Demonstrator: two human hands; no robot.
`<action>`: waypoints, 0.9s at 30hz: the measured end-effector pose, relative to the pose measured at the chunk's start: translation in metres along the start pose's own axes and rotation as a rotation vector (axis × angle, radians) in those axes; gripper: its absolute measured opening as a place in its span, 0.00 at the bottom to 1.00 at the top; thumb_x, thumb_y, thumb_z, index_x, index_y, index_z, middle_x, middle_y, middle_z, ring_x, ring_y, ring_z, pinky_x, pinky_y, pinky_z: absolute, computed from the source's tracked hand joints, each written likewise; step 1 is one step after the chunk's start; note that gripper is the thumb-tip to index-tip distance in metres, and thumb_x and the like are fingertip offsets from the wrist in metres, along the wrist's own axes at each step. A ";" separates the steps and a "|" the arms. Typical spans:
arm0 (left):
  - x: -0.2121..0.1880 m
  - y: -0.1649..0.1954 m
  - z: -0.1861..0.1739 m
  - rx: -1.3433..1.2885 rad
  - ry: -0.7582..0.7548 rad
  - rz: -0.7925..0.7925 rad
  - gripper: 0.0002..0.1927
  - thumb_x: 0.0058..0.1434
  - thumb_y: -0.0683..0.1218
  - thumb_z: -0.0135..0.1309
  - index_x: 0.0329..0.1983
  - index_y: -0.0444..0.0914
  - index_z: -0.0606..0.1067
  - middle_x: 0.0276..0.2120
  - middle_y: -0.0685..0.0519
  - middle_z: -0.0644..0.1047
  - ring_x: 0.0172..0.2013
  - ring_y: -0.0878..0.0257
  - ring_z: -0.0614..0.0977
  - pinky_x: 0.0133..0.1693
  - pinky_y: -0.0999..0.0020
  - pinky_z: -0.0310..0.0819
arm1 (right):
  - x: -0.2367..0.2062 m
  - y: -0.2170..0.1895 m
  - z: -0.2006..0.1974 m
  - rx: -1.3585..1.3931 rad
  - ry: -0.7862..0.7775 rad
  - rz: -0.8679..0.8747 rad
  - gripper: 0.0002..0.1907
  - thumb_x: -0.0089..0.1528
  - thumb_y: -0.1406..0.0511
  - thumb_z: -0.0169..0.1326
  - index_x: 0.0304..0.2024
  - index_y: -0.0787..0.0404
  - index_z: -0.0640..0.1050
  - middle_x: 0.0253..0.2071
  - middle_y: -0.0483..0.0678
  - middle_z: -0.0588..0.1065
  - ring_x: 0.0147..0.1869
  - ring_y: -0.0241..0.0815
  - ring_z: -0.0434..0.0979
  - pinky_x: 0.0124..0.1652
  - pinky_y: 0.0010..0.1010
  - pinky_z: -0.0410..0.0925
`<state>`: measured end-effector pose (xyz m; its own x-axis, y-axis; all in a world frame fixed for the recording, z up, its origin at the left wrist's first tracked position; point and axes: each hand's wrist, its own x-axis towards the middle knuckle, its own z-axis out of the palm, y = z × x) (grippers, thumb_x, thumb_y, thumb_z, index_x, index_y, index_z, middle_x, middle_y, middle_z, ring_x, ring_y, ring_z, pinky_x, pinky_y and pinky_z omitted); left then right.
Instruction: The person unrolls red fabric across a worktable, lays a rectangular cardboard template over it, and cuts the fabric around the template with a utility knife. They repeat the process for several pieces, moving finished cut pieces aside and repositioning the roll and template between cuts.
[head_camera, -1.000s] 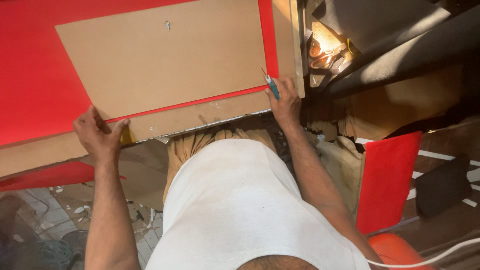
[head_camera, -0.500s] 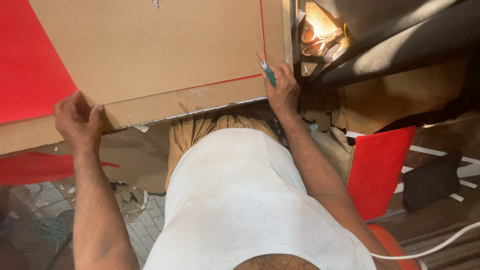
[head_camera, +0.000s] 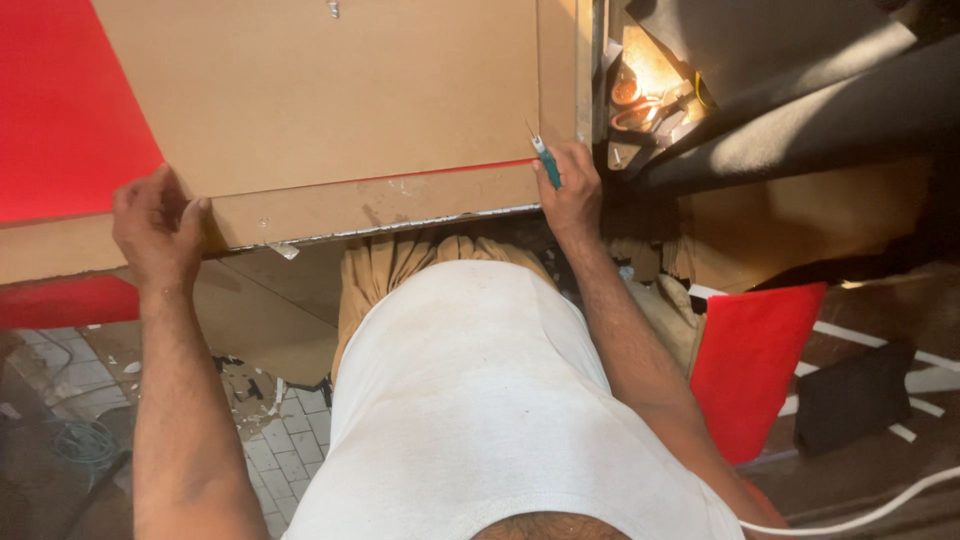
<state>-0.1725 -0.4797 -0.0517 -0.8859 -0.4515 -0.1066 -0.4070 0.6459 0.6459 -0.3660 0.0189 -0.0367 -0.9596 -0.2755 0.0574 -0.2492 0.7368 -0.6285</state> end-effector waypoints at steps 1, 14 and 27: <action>0.002 0.000 -0.001 0.020 0.007 0.002 0.26 0.64 0.36 0.68 0.65 0.37 0.76 0.48 0.48 0.73 0.47 0.59 0.78 0.49 0.65 0.77 | 0.001 -0.002 0.000 -0.003 -0.002 -0.003 0.12 0.64 0.69 0.64 0.48 0.66 0.78 0.45 0.54 0.74 0.46 0.54 0.79 0.42 0.41 0.72; 0.014 0.012 -0.006 -0.005 0.007 -0.087 0.27 0.63 0.39 0.69 0.65 0.36 0.76 0.49 0.47 0.75 0.46 0.61 0.81 0.49 0.67 0.81 | 0.004 -0.002 0.005 -0.026 0.015 -0.028 0.10 0.63 0.69 0.64 0.44 0.66 0.77 0.44 0.55 0.74 0.45 0.55 0.78 0.41 0.42 0.71; 0.018 0.009 -0.014 -0.061 0.059 0.003 0.27 0.58 0.42 0.71 0.60 0.35 0.77 0.46 0.48 0.77 0.42 0.62 0.82 0.44 0.67 0.81 | 0.003 -0.010 0.005 -0.005 0.013 -0.088 0.10 0.64 0.72 0.65 0.44 0.66 0.76 0.45 0.58 0.74 0.48 0.60 0.78 0.46 0.46 0.72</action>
<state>-0.1894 -0.4908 -0.0371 -0.8716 -0.4864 -0.0609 -0.3884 0.6095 0.6911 -0.3658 0.0080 -0.0341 -0.9355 -0.3315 0.1223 -0.3333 0.7132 -0.6166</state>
